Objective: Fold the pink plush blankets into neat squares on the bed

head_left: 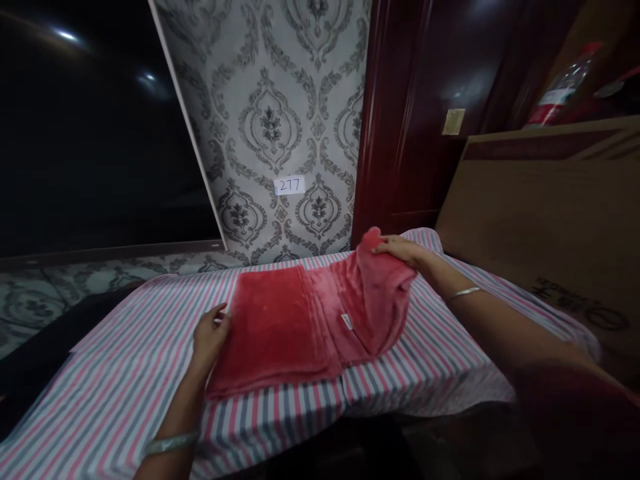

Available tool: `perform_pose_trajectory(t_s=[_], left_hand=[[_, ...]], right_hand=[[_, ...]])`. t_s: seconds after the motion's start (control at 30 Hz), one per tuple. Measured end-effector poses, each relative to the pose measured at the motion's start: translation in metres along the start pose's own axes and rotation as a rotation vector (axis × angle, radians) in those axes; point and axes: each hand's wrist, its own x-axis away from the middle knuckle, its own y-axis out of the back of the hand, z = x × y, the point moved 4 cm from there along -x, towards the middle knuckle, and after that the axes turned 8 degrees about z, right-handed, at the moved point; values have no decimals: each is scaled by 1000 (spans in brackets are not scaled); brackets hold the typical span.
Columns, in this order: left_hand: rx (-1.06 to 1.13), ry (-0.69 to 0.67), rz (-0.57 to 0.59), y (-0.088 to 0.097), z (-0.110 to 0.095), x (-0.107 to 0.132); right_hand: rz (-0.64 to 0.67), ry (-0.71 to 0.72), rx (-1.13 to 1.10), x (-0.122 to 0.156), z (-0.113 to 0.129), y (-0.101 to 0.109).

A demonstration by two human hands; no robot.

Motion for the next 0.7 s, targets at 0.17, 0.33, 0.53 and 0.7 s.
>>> perform_pose_trajectory(t_s=[0.17, 0.33, 0.53, 0.7], left_hand=[[664, 253, 366, -30, -21, -5], [858, 395, 483, -35, -17, -10], [765, 473, 530, -33, 6, -6], [557, 311, 440, -34, 4, -25]], right_hand=[[124, 330, 214, 2, 98, -120], [522, 423, 187, 35, 100, -240], [364, 261, 285, 29, 2, -234], [60, 228, 361, 12, -61, -181]])
